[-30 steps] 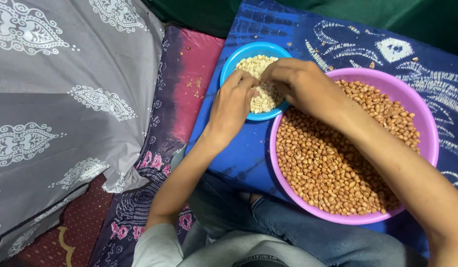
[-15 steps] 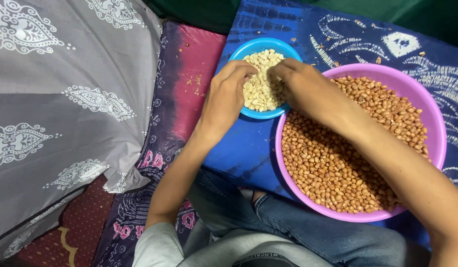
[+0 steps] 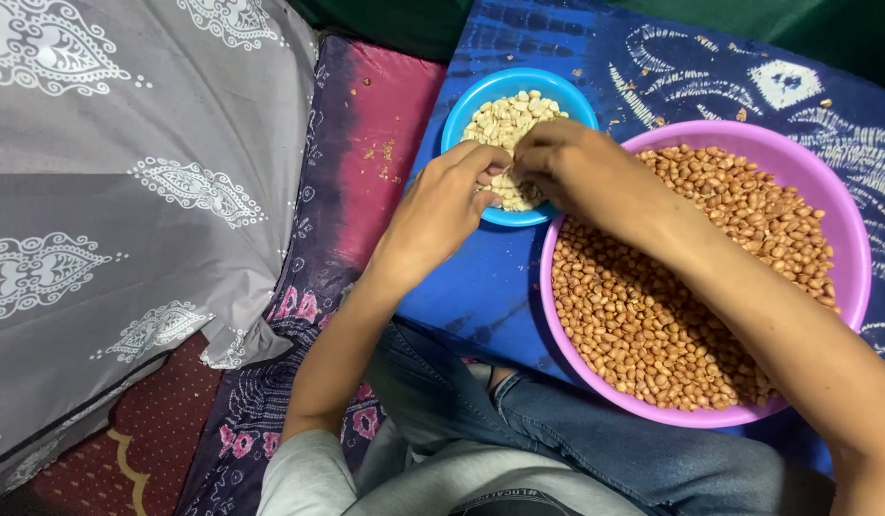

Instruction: Manually sorting nuts from a large pink bowl into a smaller blue bowl while sitting on the floor.

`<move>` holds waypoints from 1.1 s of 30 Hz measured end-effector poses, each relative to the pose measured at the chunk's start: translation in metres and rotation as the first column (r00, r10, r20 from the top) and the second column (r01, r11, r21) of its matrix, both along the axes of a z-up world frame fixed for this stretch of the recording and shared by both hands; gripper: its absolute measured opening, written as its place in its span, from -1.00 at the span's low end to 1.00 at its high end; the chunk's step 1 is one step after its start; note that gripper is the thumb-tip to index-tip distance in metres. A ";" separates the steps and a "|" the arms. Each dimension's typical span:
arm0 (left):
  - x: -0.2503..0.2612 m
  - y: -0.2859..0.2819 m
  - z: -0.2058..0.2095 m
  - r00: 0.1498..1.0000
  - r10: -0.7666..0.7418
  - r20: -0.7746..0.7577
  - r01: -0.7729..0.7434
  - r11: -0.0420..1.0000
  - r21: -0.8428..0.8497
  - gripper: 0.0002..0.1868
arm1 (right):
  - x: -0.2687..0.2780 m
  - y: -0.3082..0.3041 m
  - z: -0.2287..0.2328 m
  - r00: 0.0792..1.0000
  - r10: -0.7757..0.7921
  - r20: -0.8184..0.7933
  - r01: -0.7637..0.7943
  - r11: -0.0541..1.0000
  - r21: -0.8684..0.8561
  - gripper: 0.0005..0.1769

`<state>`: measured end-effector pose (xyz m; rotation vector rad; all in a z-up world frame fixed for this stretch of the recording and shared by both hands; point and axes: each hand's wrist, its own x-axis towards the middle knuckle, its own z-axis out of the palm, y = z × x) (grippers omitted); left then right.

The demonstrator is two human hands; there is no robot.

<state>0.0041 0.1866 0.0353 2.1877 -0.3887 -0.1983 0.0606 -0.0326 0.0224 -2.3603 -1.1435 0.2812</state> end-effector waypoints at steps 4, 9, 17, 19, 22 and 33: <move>0.017 -0.006 -0.020 1.000 -0.006 0.026 0.006 1.000 0.025 -0.70 | 0.003 -0.001 0.017 0.999 -0.031 0.016 0.030 0.998 0.054 -0.88; 0.026 -0.006 -0.016 0.992 0.029 0.124 -0.024 0.999 -0.045 -0.79 | 0.010 -0.007 0.020 0.996 -0.092 0.001 0.092 0.996 0.009 -0.77; 0.015 -0.011 -0.016 0.988 0.033 0.152 -0.028 0.999 -0.037 -0.84 | -0.009 -0.003 0.016 0.999 -0.019 0.038 0.023 0.994 -0.103 -0.74; 0.009 -0.014 -0.015 0.985 0.023 0.171 -0.018 0.999 -0.027 -0.84 | -0.012 -0.005 0.019 0.998 -0.030 0.049 0.035 0.995 -0.091 -0.79; 0.002 -0.018 -0.012 0.983 -0.001 0.186 -0.010 0.998 0.061 -0.85 | -0.016 -0.011 0.015 0.997 -0.043 0.071 0.047 0.997 -0.059 -0.87; -0.034 -0.098 -0.008 0.912 -0.183 0.367 0.172 0.983 0.063 -0.77 | -0.090 -0.102 0.063 0.949 -0.301 0.096 0.315 0.868 -0.385 -0.72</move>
